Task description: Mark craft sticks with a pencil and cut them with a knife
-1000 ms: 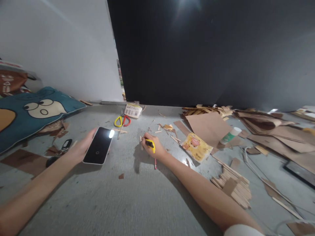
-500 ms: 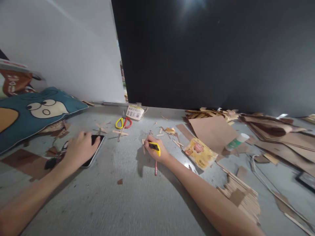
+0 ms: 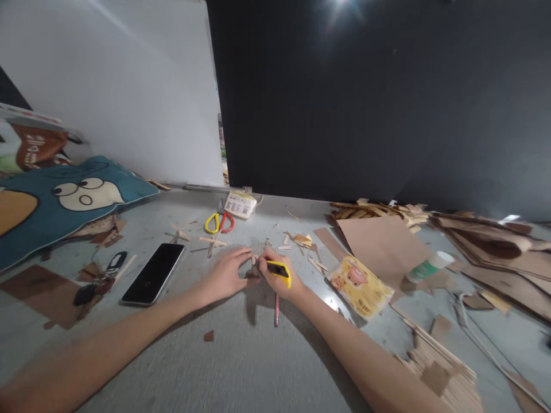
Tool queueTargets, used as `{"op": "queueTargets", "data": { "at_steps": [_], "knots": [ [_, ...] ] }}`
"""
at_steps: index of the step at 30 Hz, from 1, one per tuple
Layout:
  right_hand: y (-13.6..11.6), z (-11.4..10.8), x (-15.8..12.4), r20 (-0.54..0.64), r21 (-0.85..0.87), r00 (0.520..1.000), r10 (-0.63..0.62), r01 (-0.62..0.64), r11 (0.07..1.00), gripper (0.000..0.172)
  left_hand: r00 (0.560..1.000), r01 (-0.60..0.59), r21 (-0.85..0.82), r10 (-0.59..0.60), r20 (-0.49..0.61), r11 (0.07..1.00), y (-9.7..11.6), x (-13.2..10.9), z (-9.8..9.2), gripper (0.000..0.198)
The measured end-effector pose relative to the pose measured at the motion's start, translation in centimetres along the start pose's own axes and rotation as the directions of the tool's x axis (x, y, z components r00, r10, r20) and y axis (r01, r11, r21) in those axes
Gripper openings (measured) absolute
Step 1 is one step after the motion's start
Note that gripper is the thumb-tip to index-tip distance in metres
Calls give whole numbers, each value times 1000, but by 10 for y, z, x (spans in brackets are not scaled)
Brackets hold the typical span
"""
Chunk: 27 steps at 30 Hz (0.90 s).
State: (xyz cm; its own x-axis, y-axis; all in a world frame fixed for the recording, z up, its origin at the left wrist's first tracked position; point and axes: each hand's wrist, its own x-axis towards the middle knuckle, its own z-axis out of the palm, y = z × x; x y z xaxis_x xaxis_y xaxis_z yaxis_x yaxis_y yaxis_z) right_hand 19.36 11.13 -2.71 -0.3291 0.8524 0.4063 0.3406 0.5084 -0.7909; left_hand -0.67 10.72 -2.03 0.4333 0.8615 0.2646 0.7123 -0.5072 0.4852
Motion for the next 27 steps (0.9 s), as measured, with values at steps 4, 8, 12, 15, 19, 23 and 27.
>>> {"op": "queueTargets", "data": {
  "at_steps": [4,8,12,15,19,23,27],
  "knots": [
    [1,0,0,-21,8,1000,18,-18,1000,37,999,-6,24,7,-49,1000,0,-4,4,48],
    [-1,0,1,-7,84,996,89,-88,993,39,998,-23,14,24,-54,1000,1,-6,4,50],
    [-3,-1,2,36,219,975,220,-222,950,42,999,-23,29,24,-44,999,-1,-5,5,51],
    [-2,-1,4,50,267,955,293,-295,917,41,999,-20,42,21,-33,999,-2,-5,6,53],
    [1,0,7,42,349,929,367,-357,866,38,999,-20,35,22,-36,999,-1,-5,5,56],
    [0,-3,6,-3,381,932,363,-335,862,41,1000,-4,19,5,-26,1000,0,-5,3,55],
    [-2,-5,0,-71,268,961,267,-239,933,40,999,-3,4,3,-39,1000,0,-6,4,55]
  ]
}}
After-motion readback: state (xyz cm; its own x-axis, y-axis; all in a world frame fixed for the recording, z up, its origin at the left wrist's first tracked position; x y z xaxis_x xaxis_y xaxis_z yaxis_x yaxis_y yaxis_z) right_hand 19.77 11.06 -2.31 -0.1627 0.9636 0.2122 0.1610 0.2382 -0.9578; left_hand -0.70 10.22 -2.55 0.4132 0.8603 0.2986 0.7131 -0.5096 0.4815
